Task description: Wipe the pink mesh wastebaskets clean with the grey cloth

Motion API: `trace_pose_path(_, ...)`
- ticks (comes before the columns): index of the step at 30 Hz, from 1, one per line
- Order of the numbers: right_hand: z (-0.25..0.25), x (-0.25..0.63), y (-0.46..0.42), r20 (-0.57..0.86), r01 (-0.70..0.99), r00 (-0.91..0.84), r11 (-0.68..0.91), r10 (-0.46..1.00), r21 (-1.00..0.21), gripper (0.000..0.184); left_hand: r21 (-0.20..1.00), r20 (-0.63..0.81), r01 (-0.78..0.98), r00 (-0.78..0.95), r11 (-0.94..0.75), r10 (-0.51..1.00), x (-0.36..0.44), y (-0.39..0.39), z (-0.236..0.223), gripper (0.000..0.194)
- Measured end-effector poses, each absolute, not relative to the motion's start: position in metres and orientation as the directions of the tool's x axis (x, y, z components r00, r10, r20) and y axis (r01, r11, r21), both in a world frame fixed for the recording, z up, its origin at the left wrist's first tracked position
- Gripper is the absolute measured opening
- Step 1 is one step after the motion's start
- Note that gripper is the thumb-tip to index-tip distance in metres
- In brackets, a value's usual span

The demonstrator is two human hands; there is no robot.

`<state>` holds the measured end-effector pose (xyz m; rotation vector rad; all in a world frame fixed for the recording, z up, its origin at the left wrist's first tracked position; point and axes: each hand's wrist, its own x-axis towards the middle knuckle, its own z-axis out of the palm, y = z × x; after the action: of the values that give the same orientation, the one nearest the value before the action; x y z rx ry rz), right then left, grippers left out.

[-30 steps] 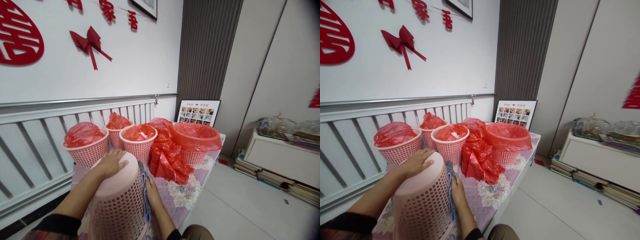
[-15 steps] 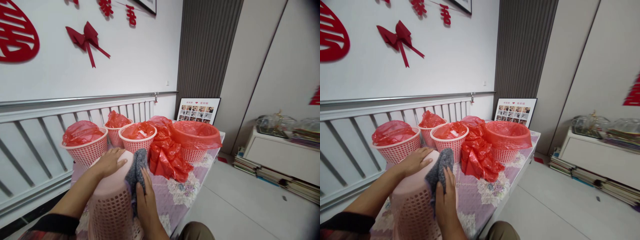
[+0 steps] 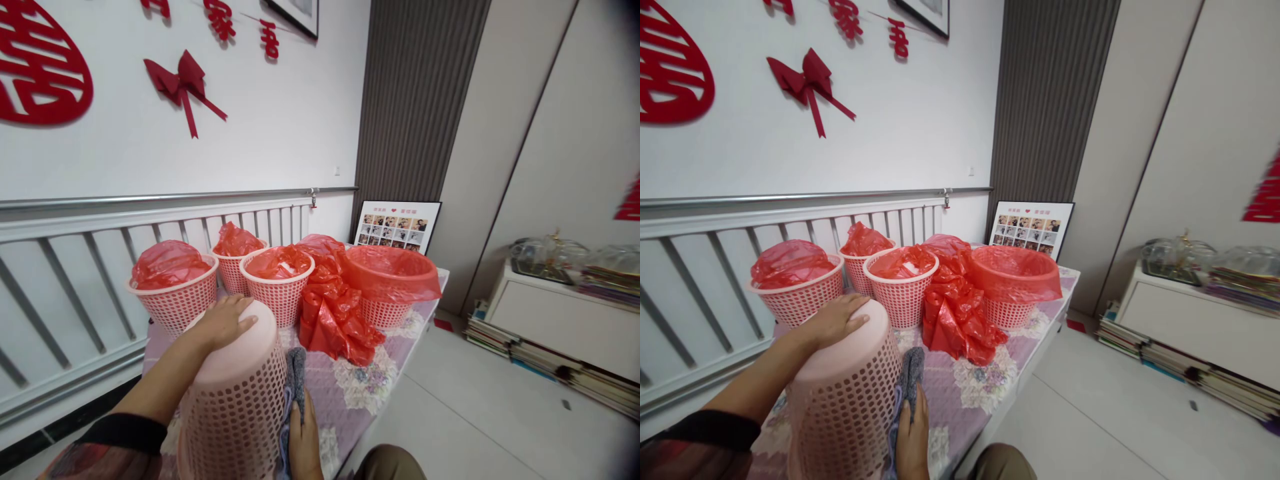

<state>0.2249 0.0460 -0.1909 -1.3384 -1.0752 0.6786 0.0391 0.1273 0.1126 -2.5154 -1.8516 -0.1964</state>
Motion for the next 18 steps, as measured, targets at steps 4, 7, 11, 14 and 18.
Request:
trace_pose_path(4, -0.192, 0.225, 0.047, 0.229, 0.180, 0.407, 0.168, 0.884, -0.969, 0.070, 0.037, 0.161, 0.986, 0.153, -0.161, 0.975, 0.046, 0.116, 0.125, 0.069)
trace_pose_path(7, -0.190, 0.225, 0.047, 0.228, 0.183, 0.402, 0.167, 0.887, -0.969, 0.073, 0.076, 0.190, 0.997, -0.005, -0.010, 0.982, 0.043, 0.111, 0.131, 0.078)
trace_pose_path(11, -0.189, 0.227, 0.049, 0.224, 0.190, 0.390, 0.160, 0.893, -0.969, 0.074, 0.140, 0.116, 0.989, -0.070, 0.053, 0.991, 0.028, 0.118, 0.122, 0.086)
trace_pose_path(14, -0.187, 0.224, 0.051, 0.209, 0.179, 0.401, 0.147, 0.892, -0.973, 0.070, 0.145, 0.080, 0.989, 0.029, -0.040, 0.996, 0.019, 0.126, 0.111, 0.078)
trace_pose_path(18, -0.167, 0.208, 0.041, 0.301, 0.212, 0.386, 0.234, 0.872, -0.949, 0.056, 0.126, 0.091, 0.983, 0.119, -0.130, 0.989, 0.012, 0.133, 0.107, 0.077)
